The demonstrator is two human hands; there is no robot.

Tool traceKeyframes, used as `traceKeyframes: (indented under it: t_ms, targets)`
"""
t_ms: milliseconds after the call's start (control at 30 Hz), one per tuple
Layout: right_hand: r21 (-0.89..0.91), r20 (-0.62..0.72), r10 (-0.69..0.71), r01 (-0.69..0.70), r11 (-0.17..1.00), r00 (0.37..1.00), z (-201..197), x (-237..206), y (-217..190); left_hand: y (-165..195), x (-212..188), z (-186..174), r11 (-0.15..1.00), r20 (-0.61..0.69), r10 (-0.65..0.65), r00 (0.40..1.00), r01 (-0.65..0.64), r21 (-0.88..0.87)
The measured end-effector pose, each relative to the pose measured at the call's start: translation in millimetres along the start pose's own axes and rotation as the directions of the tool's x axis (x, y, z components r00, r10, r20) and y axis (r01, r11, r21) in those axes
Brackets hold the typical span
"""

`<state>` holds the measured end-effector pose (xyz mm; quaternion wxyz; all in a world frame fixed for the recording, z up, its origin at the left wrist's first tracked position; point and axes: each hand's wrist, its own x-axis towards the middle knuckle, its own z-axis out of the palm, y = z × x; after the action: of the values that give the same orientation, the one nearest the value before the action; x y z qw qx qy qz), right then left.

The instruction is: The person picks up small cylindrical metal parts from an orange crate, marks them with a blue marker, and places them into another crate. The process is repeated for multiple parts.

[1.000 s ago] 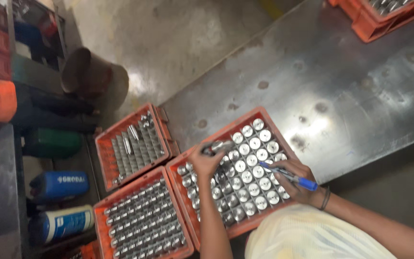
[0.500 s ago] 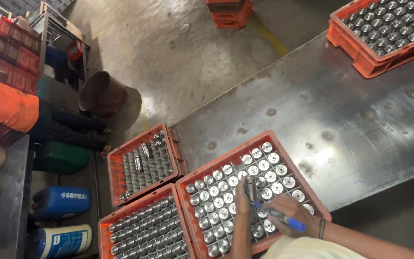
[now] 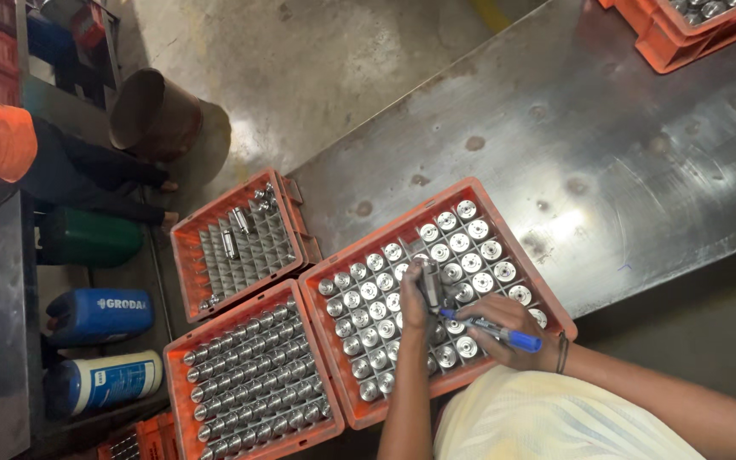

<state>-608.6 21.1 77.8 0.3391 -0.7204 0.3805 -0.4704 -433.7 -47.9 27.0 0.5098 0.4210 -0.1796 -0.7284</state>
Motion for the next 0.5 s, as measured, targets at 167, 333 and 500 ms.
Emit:
traceKeyframes:
  t_ms: [167, 333, 500]
  targets:
    - [-0.010, -0.132, 0.023, -0.024, 1.000, 0.991, -5.1, 1.5, -1.6, 31.8, 5.9, 3.7, 0.218, 0.043, 0.545, 0.837, -0.191, 0.957]
    - [0.015, -0.093, 0.103, -0.102, 0.995, 0.990, -8.7, 1.8, -2.3, 44.6, 5.2, 3.9, 0.110, -0.012, 0.573, 0.819, -0.062, 0.992]
    - [0.014, -0.080, 0.106, -0.105, 0.994, 0.991, -5.7, 2.3, 3.4, 55.2, 21.6, -0.3, -0.072, -0.182, 0.500, 0.846, 0.250, 0.965]
